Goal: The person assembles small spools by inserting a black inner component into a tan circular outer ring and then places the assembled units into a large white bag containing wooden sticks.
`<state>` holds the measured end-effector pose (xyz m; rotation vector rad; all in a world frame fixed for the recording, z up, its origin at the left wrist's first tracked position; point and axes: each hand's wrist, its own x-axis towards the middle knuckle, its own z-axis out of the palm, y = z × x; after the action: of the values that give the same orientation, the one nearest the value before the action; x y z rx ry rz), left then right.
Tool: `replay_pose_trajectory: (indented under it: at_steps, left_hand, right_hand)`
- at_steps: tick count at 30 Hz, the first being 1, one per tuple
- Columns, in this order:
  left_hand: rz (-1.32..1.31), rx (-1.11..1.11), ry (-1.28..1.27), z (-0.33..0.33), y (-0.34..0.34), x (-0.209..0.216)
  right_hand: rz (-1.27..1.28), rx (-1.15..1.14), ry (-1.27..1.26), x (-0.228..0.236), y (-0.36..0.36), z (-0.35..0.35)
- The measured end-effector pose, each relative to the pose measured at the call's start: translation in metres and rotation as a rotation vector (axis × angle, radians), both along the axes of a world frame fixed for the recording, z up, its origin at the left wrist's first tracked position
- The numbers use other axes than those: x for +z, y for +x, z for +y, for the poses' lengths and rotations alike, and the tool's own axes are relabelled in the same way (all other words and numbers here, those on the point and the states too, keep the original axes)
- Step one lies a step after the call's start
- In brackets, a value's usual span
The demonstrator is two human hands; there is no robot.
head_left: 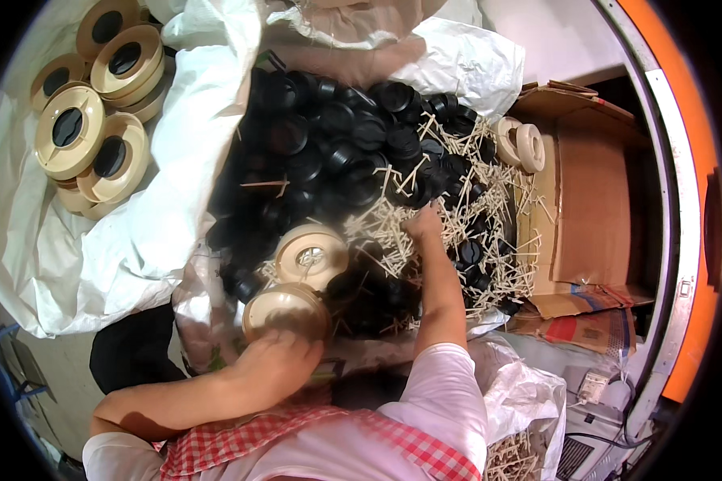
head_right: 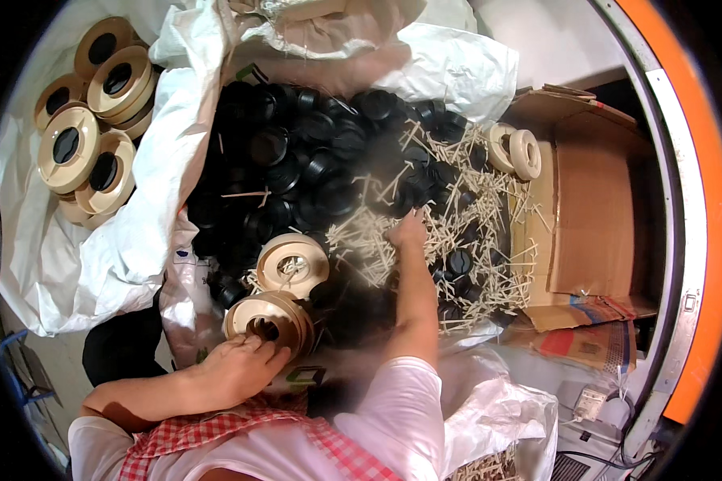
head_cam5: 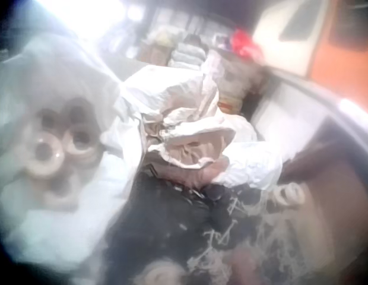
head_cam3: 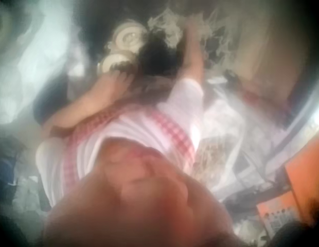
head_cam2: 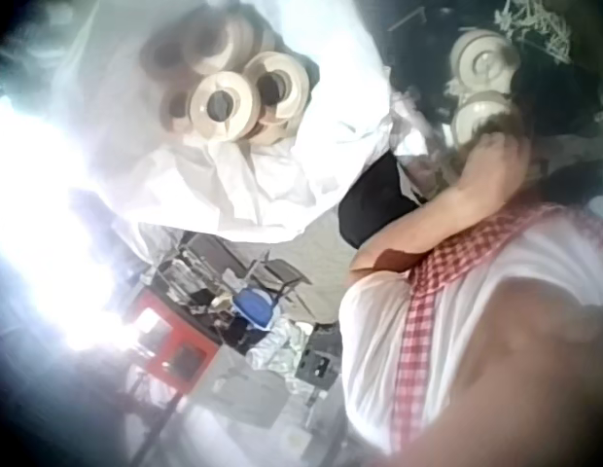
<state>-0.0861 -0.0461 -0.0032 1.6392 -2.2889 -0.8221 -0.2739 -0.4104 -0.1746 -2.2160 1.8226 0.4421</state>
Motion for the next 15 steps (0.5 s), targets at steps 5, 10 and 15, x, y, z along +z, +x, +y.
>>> replay_pose_trajectory:
  at_steps: [5,10,15]
  left_hand:
    - [-0.068,0.031,-0.088,0.006,0.004,0.0]
    - [-0.137,0.011,-0.162,0.015,0.011,-0.002]
    - [-0.049,0.063,-0.273,0.024,0.016,-0.015]
  right_hand:
    - [0.132,-0.003,0.034,0.038,0.023,0.027]
    - [0.143,0.114,0.035,0.076,0.014,0.023]
    - [0.208,0.269,0.028,0.149,0.029,0.033]
